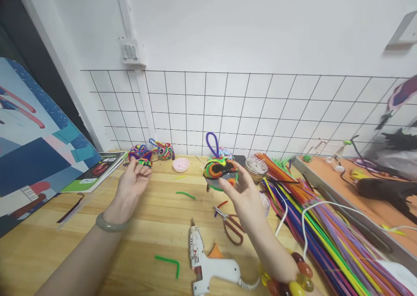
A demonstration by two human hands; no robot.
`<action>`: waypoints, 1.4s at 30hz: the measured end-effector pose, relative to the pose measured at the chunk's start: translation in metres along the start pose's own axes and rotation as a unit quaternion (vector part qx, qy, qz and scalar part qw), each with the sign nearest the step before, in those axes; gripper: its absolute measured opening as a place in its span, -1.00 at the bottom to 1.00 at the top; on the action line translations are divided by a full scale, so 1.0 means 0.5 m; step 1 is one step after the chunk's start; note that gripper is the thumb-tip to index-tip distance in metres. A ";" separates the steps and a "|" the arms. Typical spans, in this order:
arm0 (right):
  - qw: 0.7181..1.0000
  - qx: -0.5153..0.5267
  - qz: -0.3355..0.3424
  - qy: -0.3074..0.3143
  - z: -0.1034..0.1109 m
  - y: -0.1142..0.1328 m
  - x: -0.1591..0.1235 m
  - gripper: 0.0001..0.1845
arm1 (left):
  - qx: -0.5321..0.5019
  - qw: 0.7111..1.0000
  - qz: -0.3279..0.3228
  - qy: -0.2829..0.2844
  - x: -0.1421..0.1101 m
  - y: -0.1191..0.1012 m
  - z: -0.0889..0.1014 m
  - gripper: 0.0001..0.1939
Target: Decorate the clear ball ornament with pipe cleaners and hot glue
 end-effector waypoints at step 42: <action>0.935 0.305 -0.118 0.137 -0.019 0.025 -0.003 -0.78 | 0.365 0.739 0.093 0.559 -0.263 0.152 -0.108 -0.54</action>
Point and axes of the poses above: each hand's wrist, its own x-axis towards the middle knuckle, its own z-axis out of the back of the hand, y = z × x, the point moved 7 cm from there along x, towards the middle knuckle, and after that the axes turned 11 degrees about -z, right-handed, at the moved point
